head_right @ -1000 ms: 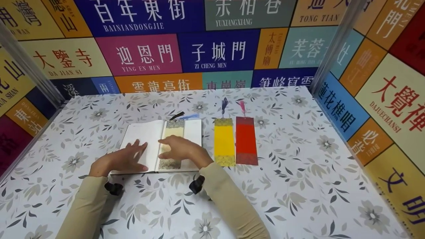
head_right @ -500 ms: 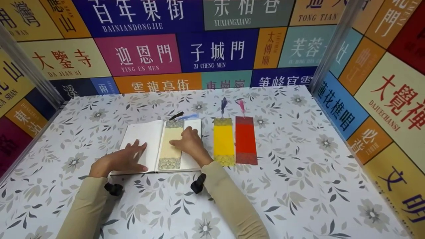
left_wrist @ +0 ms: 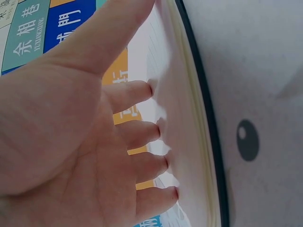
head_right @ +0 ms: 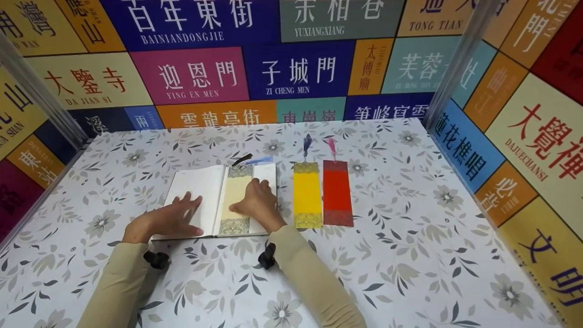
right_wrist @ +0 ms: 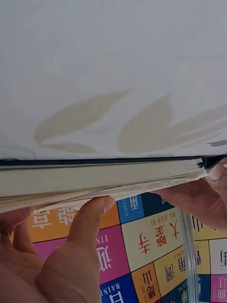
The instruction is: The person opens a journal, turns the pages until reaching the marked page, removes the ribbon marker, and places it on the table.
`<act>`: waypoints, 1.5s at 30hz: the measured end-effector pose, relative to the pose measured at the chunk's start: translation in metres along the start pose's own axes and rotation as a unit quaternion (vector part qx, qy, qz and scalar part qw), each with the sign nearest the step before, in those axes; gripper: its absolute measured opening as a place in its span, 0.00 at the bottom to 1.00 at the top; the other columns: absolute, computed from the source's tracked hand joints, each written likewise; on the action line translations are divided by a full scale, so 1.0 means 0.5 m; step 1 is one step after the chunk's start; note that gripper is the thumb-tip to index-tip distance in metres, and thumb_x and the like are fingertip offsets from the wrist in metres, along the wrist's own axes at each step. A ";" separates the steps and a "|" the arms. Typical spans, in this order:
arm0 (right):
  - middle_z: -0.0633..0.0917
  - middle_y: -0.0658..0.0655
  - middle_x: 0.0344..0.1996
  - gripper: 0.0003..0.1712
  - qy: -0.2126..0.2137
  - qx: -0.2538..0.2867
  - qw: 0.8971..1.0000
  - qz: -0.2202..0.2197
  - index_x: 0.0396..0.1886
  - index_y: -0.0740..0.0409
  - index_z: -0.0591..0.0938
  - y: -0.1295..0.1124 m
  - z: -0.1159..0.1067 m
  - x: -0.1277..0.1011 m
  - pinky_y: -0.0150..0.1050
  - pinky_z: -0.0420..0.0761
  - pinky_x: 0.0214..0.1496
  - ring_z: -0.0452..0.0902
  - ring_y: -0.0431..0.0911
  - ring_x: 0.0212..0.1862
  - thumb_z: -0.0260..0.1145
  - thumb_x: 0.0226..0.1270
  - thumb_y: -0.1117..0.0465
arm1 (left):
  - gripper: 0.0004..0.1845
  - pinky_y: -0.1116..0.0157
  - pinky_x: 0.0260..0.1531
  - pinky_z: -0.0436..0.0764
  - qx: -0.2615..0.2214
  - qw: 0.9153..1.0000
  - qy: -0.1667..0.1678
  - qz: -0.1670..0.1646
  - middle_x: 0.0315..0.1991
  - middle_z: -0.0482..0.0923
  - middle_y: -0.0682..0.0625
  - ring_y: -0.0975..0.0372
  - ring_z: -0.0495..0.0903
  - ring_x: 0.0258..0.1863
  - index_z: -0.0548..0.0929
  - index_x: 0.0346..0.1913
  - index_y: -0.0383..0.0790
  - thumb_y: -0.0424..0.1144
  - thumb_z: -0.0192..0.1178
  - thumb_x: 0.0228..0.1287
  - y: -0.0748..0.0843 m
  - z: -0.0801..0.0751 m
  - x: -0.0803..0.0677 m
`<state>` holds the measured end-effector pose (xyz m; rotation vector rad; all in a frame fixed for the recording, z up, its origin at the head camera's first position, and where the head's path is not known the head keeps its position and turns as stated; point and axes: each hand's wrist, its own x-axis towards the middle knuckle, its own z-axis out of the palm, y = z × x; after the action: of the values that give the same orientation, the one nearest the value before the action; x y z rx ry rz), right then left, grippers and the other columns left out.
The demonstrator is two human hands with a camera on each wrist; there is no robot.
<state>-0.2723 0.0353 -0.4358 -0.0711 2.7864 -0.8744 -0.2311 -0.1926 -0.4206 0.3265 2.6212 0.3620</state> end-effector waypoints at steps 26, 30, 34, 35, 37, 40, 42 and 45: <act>0.80 0.52 0.27 0.23 -0.128 0.228 0.965 -0.014 0.58 0.64 0.75 -0.003 -0.022 0.002 0.31 0.75 0.20 0.72 0.39 0.18 0.68 0.66 0.61 | 0.54 0.29 0.71 0.51 0.000 1.000 -0.005 0.009 0.77 0.35 0.22 0.25 0.40 0.75 0.46 0.79 0.32 0.55 0.65 0.64 -0.003 -0.003 0.002; 0.80 0.50 0.20 0.22 -0.139 0.287 0.947 -0.028 0.59 0.66 0.74 -0.006 -0.029 -0.005 0.32 0.74 0.17 0.71 0.40 0.14 0.65 0.68 0.64 | 0.53 0.29 0.71 0.50 -0.013 1.000 -0.003 0.009 0.77 0.35 0.22 0.25 0.40 0.75 0.47 0.80 0.32 0.54 0.65 0.63 -0.002 -0.001 -0.001; 0.80 0.49 0.20 0.21 -0.126 0.308 0.942 -0.029 0.58 0.66 0.75 -0.008 -0.035 -0.011 0.32 0.74 0.17 0.70 0.40 0.13 0.65 0.68 0.64 | 0.53 0.29 0.71 0.48 -0.020 1.000 -0.002 0.008 0.77 0.35 0.23 0.26 0.39 0.75 0.47 0.80 0.33 0.54 0.65 0.63 0.000 0.001 -0.003; 0.80 0.49 0.21 0.22 -0.123 0.310 0.942 -0.027 0.59 0.66 0.75 -0.007 -0.036 -0.011 0.32 0.74 0.17 0.70 0.39 0.13 0.65 0.68 0.64 | 0.53 0.29 0.71 0.48 -0.019 1.000 -0.002 0.007 0.77 0.35 0.23 0.26 0.39 0.75 0.47 0.80 0.33 0.54 0.65 0.63 0.000 0.001 -0.003; 0.81 0.50 0.23 0.22 -0.118 0.318 0.941 -0.022 0.59 0.66 0.74 -0.006 -0.037 -0.010 0.31 0.74 0.18 0.69 0.39 0.14 0.65 0.68 0.64 | 0.53 0.29 0.71 0.48 -0.014 1.000 -0.001 0.007 0.77 0.35 0.23 0.26 0.39 0.75 0.47 0.80 0.33 0.54 0.65 0.63 0.000 0.001 -0.003; 0.83 0.52 0.29 0.23 -0.105 0.330 0.938 -0.016 0.61 0.65 0.74 0.000 -0.041 -0.005 0.30 0.74 0.19 0.68 0.39 0.14 0.65 0.69 0.63 | 0.53 0.28 0.70 0.48 -0.011 1.000 -0.002 0.007 0.77 0.35 0.22 0.26 0.39 0.75 0.47 0.80 0.32 0.54 0.65 0.63 0.001 -0.001 -0.004; 0.85 0.56 0.35 0.24 -0.095 0.333 0.938 -0.014 0.63 0.65 0.73 0.004 -0.048 0.000 0.30 0.75 0.20 0.69 0.38 0.15 0.65 0.70 0.62 | 0.54 0.28 0.70 0.48 -0.009 1.000 -0.002 0.006 0.77 0.35 0.22 0.25 0.39 0.75 0.47 0.80 0.32 0.55 0.65 0.63 0.002 -0.002 -0.004; 0.86 0.59 0.45 0.25 -0.082 0.328 0.941 -0.010 0.65 0.62 0.73 0.011 -0.069 0.008 0.30 0.77 0.21 0.72 0.38 0.17 0.64 0.71 0.60 | 0.54 0.28 0.70 0.47 -0.007 1.000 -0.003 0.005 0.77 0.35 0.22 0.25 0.40 0.75 0.47 0.80 0.33 0.55 0.65 0.63 0.003 -0.003 -0.002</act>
<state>-0.2838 0.0588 -0.4123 -0.0575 2.2127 -1.6617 -0.2305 -0.1919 -0.4186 0.3370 2.6104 0.3817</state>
